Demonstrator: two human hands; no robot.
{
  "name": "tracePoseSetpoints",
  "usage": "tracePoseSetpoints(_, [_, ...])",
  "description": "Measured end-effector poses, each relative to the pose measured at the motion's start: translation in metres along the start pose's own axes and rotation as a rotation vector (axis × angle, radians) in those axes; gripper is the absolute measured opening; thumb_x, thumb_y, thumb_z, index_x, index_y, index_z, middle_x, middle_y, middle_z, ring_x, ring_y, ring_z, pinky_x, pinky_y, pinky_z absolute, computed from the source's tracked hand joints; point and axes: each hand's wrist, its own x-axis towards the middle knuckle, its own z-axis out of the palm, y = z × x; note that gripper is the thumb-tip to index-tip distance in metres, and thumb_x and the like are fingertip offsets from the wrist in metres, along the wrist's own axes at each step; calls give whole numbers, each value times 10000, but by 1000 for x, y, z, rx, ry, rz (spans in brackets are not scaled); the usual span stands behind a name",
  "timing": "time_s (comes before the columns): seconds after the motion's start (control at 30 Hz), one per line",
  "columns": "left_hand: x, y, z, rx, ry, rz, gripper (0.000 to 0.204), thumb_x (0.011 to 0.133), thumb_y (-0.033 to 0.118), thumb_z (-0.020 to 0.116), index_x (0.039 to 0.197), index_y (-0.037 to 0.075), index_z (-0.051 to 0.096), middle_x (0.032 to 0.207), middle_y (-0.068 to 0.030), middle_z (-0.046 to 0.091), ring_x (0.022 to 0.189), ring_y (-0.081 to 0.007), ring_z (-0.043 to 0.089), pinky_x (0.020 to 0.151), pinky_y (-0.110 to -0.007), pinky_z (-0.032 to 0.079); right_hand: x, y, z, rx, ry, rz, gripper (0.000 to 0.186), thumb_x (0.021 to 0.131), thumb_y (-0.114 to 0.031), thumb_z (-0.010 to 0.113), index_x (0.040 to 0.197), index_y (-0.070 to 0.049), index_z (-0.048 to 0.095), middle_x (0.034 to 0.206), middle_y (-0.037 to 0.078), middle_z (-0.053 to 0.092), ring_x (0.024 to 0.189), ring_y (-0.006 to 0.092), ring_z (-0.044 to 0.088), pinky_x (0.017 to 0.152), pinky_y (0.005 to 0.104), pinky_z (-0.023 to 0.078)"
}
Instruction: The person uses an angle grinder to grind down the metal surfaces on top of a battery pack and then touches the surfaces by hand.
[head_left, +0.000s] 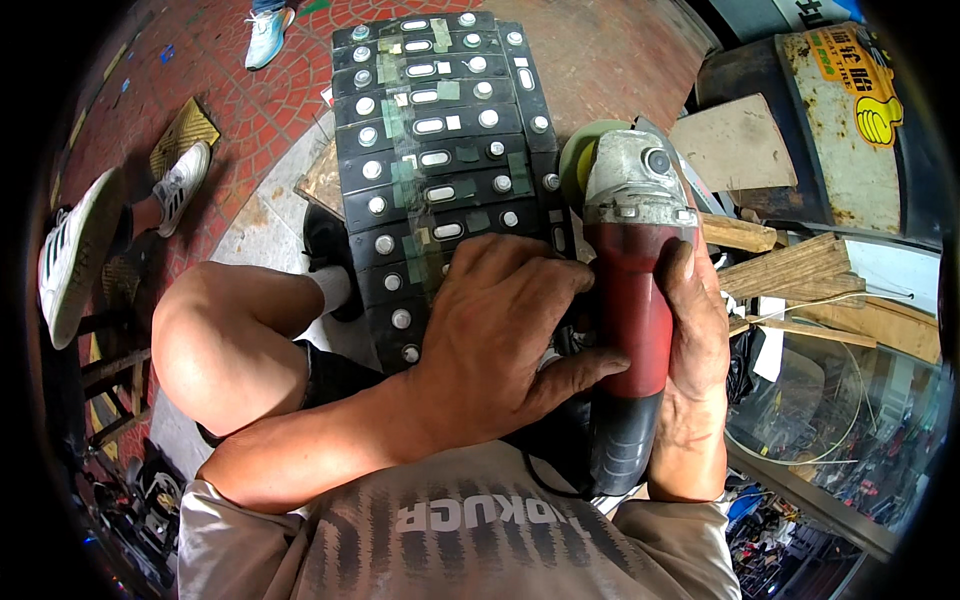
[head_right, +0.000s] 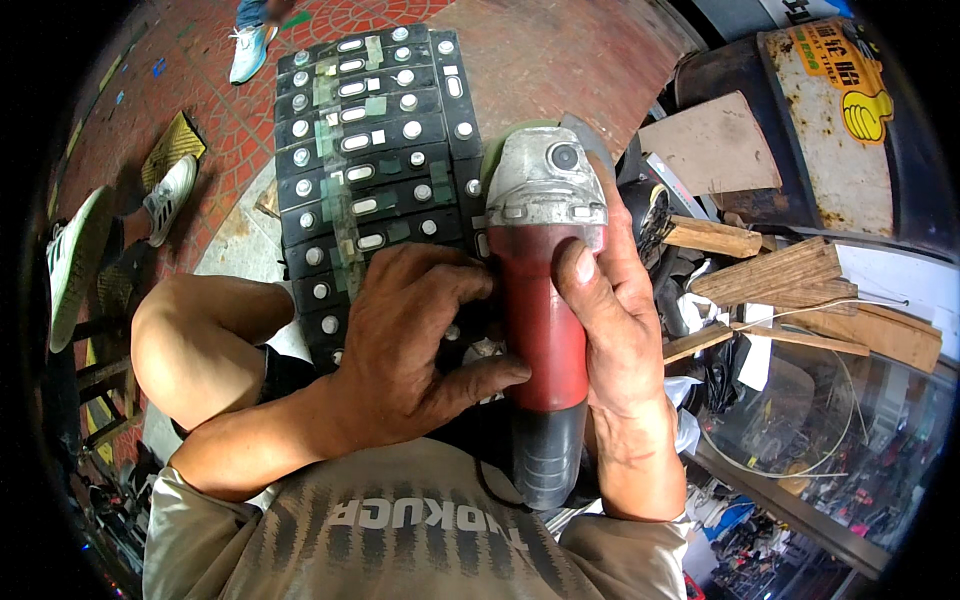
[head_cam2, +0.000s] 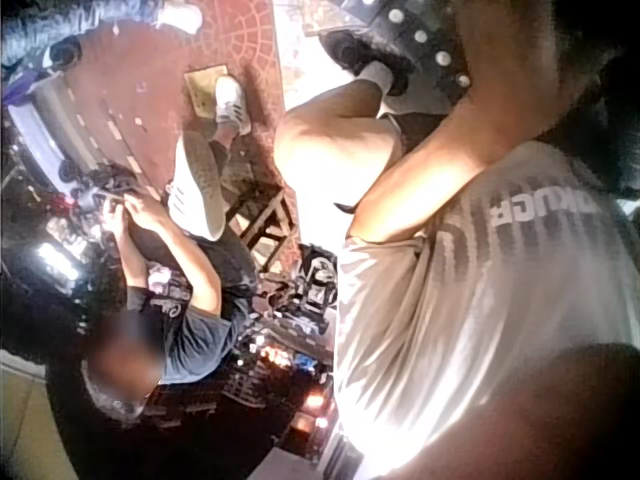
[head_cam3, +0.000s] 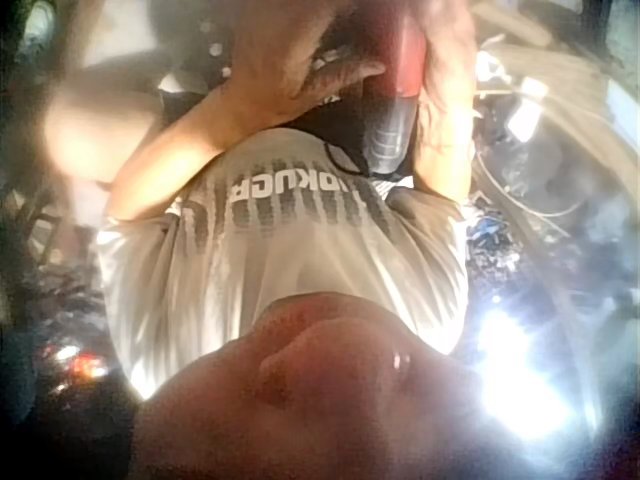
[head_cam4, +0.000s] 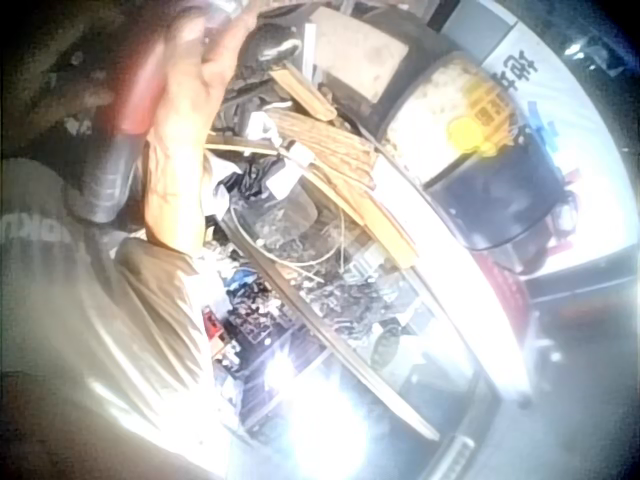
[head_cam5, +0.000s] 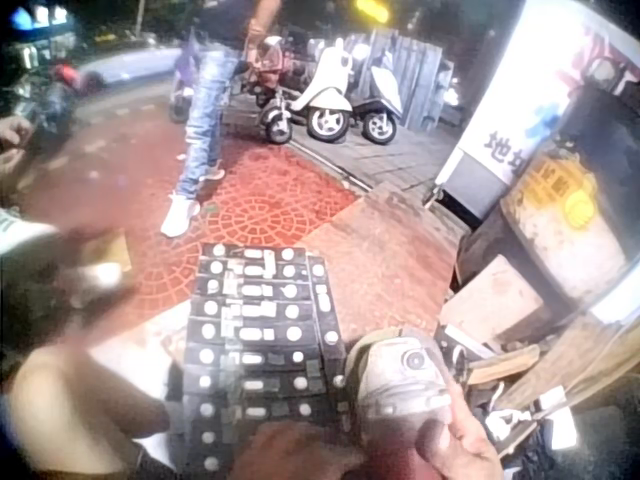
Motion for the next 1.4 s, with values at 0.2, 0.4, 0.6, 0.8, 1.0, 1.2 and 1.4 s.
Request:
tracePoseSetpoints(0.2, [0,-1,1,2,15,-2,637,1011,542,942,1338,36,734,1249,-174,783,1154,-401,727,1069,-545,508,2,-1,3,-11,21,-2,949,1183,-393,799,1913,-42,306,1726,203,645,1520,316,696,1317,459,537])
tracePoseSetpoints(0.4, [0,0,0,-12,8,-17,638,1016,546,938,1338,35,734,1249,-171,779,1154,-396,722,1067,-534,501,2,-5,8,-22,38,13,949,1183,-397,799,1912,-42,307,1725,207,647,1522,318,698,1307,460,552])
tracePoseSetpoints(0.6, [-1,-1,-1,-15,0,-30,646,1019,550,936,1347,32,734,1251,-175,777,1164,-394,719,1065,-532,500,3,-4,7,-27,33,17,965,1173,-401,813,1910,-37,308,1716,207,651,1513,317,702,1291,457,564])
tracePoseSetpoints(0.8, [-1,-1,-1,-17,8,-35,652,1008,538,950,1351,27,734,1266,-189,776,1182,-410,720,1076,-546,513,4,-4,7,-34,39,19,984,1163,-400,829,1910,-32,305,1717,206,650,1512,318,702,1291,457,565])
tracePoseSetpoints(1.0, [-1,-2,0,-24,17,-30,658,993,525,968,1351,25,734,1275,-196,774,1189,-422,719,1076,-553,524,3,-6,9,-5,38,30,991,1161,-376,835,1915,-32,291,1726,207,645,1528,322,692,1313,463,545])
tracePoseSetpoints(1.2, [-2,-1,-1,-18,22,-21,660,988,515,974,1356,27,726,1276,-197,772,1158,-419,723,1062,-549,523,5,-5,7,-25,-12,2,973,1176,-371,814,1919,-37,282,1724,207,646,1530,323,691,1316,458,539])
tracePoseSetpoints(1.4, [-2,-1,1,-32,28,-14,646,995,506,968,1353,26,727,1265,-185,774,1149,-401,725,1064,-541,512,2,-4,1,7,8,22,942,1187,-362,798,1915,-42,293,1699,211,662,1499,329,715,1280,461,576])
